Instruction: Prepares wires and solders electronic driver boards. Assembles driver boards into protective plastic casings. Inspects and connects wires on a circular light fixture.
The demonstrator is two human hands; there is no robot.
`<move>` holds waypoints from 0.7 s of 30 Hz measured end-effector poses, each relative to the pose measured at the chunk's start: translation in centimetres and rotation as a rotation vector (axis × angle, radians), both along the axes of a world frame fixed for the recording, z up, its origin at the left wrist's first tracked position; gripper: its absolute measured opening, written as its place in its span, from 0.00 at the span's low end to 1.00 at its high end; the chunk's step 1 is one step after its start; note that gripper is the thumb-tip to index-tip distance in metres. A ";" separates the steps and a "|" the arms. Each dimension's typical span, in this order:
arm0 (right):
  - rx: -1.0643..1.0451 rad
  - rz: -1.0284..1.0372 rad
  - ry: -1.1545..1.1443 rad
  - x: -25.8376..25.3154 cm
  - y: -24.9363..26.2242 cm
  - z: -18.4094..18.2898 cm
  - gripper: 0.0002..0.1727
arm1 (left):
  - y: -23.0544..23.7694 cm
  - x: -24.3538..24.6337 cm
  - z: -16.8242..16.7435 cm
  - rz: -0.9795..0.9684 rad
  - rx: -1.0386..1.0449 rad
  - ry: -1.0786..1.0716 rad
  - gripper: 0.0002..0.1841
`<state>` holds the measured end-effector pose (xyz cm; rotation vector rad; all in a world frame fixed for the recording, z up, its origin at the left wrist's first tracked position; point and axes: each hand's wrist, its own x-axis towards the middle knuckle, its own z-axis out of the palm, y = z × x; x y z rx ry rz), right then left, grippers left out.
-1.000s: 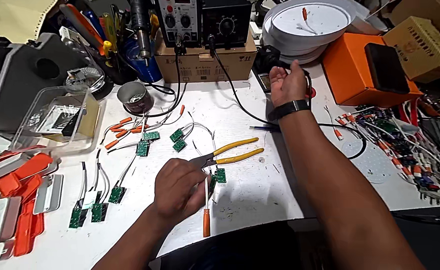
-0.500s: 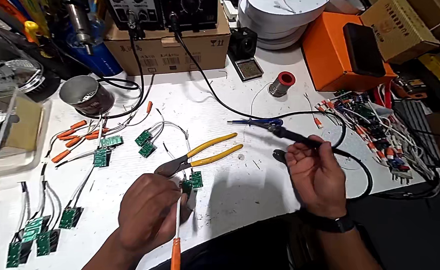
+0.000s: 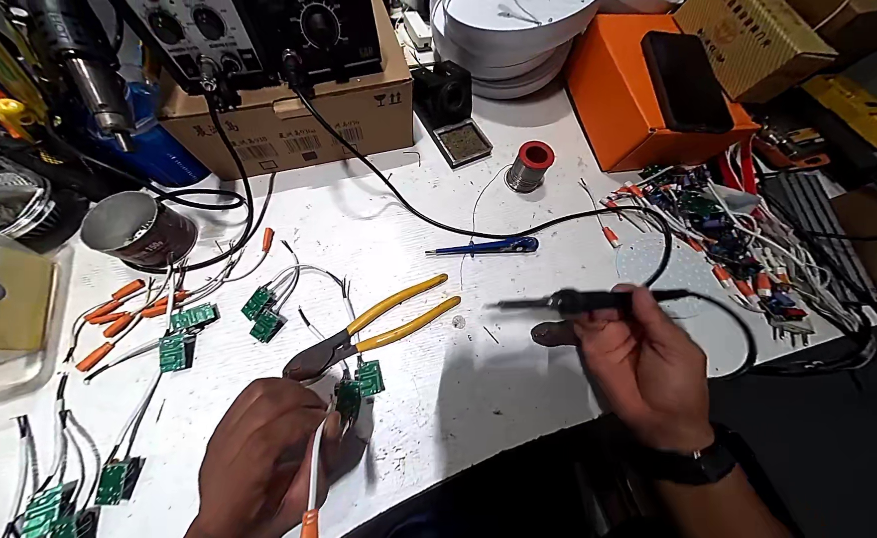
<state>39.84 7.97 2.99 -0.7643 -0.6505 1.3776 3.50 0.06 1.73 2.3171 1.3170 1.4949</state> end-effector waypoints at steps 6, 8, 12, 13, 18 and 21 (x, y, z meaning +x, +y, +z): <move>-0.116 -0.173 -0.031 2.1 2.9 1.0 0.26 | -0.1 0.1 -0.2 -0.015 0.005 0.004 0.07; -0.129 -0.087 -0.026 1.3 0.9 1.6 0.28 | -0.1 0.1 -0.2 -0.008 0.002 0.001 0.07; -0.089 0.100 -0.025 0.1 -2.2 0.9 0.26 | -0.1 0.2 -0.3 -0.012 -0.009 0.001 0.07; -0.043 0.066 -0.090 0.5 -1.7 0.7 0.24 | -0.1 0.2 -0.3 -0.015 -0.013 0.003 0.07; -0.021 -0.149 -0.191 1.8 0.9 0.5 0.21 | -0.2 0.3 -0.3 -0.026 -0.003 0.000 0.07; -0.072 -0.139 -0.160 0.5 -1.0 0.8 0.18 | -0.2 0.3 -0.2 -0.021 -0.011 -0.014 0.06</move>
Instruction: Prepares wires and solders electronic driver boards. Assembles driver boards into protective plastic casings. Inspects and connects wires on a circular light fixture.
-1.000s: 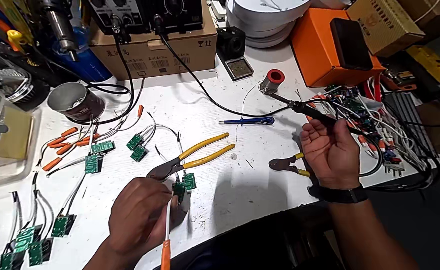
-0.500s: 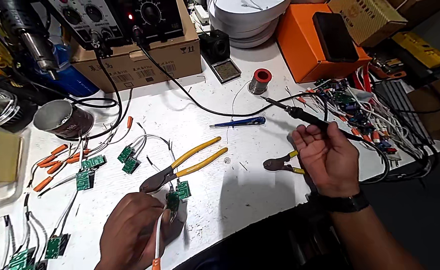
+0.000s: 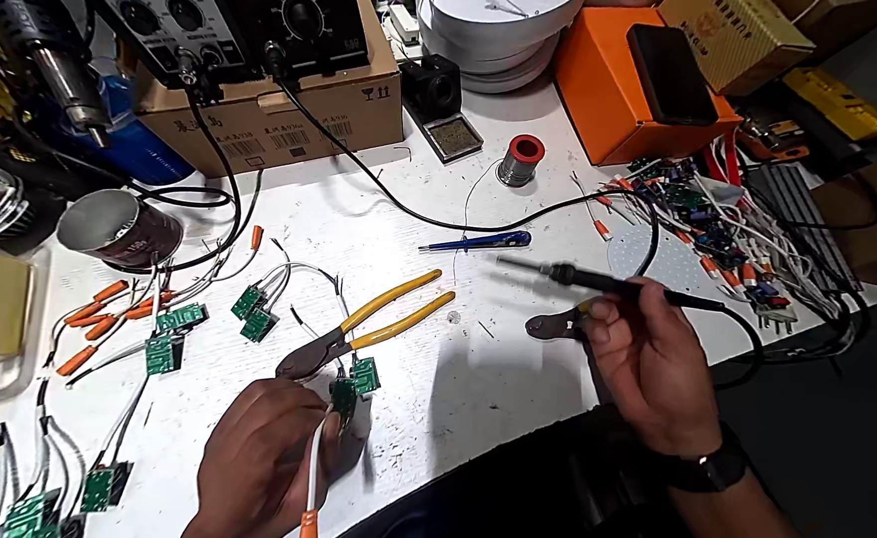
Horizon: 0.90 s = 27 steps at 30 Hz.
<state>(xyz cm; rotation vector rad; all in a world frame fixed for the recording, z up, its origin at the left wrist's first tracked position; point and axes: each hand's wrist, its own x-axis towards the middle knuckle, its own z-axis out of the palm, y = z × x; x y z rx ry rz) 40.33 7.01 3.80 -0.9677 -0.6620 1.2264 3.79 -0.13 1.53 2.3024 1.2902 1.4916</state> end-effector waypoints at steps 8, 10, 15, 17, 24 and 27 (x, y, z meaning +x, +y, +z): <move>-0.051 -0.031 0.043 -1.5 0.0 -1.2 0.18 | -0.1 -0.1 0.1 -0.011 -0.015 0.007 0.06; -0.046 -0.045 0.044 -1.1 1.8 -1.2 0.18 | -0.1 -0.1 0.2 -0.011 -0.011 0.006 0.06; -0.065 -0.070 0.034 -1.5 3.7 -1.0 0.11 | -0.1 0.1 0.1 -0.010 0.004 0.005 0.07; -0.048 -0.054 -0.024 -1.9 2.5 -1.2 0.10 | -0.1 0.0 0.0 -0.007 0.007 0.000 0.06; -0.009 -0.079 -0.072 -1.3 0.9 -1.5 0.12 | -0.5 0.2 0.6 -0.023 -0.043 -0.021 0.07; -0.021 -0.062 -0.096 -1.6 1.1 -1.4 0.11 | -0.4 0.0 0.5 -0.022 -0.041 -0.012 0.06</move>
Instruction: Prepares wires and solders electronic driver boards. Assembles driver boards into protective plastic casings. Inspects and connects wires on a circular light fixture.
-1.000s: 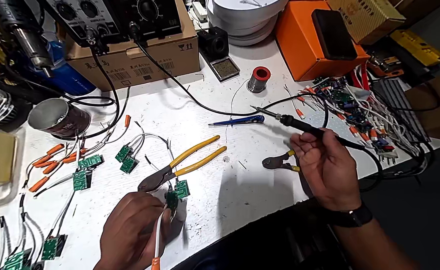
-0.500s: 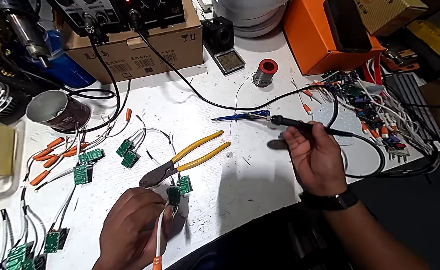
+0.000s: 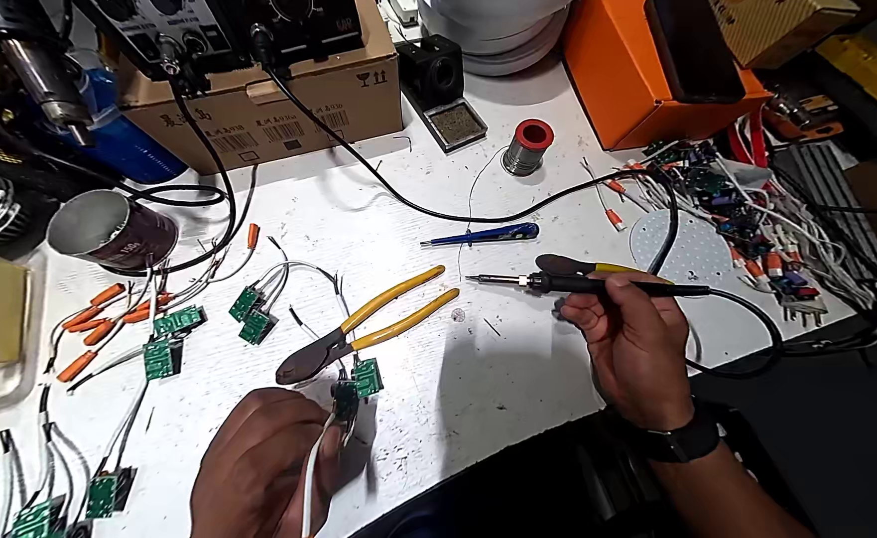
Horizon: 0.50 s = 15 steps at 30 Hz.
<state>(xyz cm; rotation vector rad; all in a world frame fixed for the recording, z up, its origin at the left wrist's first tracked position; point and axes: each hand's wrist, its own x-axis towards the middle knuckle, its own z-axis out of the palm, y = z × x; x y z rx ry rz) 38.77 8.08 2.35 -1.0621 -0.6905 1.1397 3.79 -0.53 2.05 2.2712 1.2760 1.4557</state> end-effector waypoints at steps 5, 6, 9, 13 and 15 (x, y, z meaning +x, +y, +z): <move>-0.047 -0.018 -0.029 -0.4 0.1 0.3 0.09 | 0.1 0.0 -0.1 -0.005 0.005 0.002 0.07; -0.051 -0.015 -0.033 -0.4 0.1 0.3 0.09 | 0.1 0.0 -0.1 -0.006 0.004 0.002 0.07; -0.068 -0.014 -0.041 -0.5 0.2 0.4 0.09 | 0.1 0.1 -0.2 -0.002 -0.002 -0.008 0.06; -0.083 -0.024 -0.043 -0.7 0.3 0.5 0.10 | 0.1 0.0 -0.1 0.000 -0.012 -0.004 0.07; -0.089 -0.018 -0.041 -0.7 0.3 0.5 0.09 | 0.1 0.0 -0.1 0.003 -0.010 0.000 0.07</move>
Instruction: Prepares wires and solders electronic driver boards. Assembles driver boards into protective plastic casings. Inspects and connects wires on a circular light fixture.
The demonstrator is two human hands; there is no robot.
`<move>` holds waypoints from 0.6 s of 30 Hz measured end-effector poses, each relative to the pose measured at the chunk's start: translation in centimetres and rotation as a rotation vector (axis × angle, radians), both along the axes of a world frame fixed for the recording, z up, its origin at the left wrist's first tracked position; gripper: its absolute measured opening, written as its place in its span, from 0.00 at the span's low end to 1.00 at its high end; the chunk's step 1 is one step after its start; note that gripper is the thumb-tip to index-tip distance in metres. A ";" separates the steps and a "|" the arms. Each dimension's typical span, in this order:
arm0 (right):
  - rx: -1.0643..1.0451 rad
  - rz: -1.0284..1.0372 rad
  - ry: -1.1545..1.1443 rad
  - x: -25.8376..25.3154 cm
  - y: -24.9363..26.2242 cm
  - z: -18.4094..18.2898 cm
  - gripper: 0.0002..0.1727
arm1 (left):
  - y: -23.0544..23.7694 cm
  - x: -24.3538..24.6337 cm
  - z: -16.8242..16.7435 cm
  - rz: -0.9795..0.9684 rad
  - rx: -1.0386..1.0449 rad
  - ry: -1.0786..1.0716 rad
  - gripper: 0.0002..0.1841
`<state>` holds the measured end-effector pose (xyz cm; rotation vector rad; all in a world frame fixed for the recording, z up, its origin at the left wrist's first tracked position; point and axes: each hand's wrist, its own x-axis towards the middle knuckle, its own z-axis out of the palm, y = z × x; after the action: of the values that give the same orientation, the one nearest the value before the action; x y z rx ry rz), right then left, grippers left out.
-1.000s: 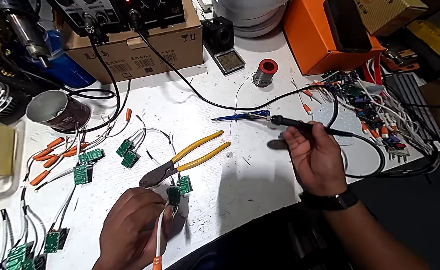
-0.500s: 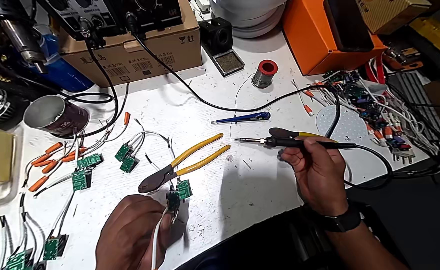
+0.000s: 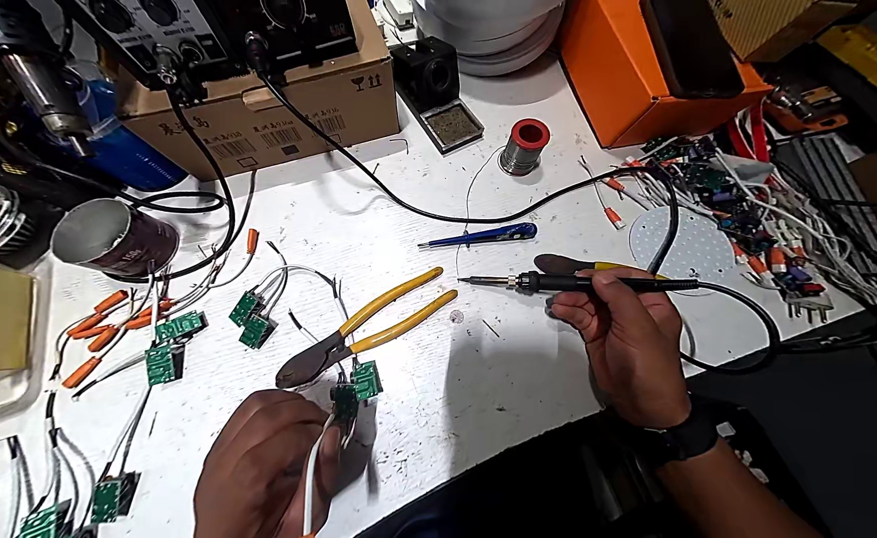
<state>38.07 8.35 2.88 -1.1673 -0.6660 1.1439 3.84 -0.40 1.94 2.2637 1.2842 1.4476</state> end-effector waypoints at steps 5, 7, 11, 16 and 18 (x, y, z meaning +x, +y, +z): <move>-0.015 0.004 -0.007 0.0 0.1 0.0 0.07 | 0.1 -0.1 0.0 0.003 0.009 0.008 0.07; -0.025 -0.001 -0.014 0.0 0.1 0.1 0.08 | 0.1 -0.1 0.0 0.001 0.012 0.007 0.07; -0.031 -0.001 -0.013 0.0 0.1 0.1 0.08 | 0.1 -0.1 0.0 0.002 0.015 0.011 0.07; -0.025 0.014 -0.026 0.1 0.1 0.0 0.07 | 0.1 -0.1 0.0 0.004 0.020 0.007 0.07; -0.040 0.004 -0.028 0.0 0.2 0.2 0.09 | 0.1 -0.1 0.0 0.001 0.013 0.011 0.07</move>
<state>38.09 8.53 3.05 -1.2181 -0.6698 1.1504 3.74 -0.30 1.97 2.2830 1.2829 1.4504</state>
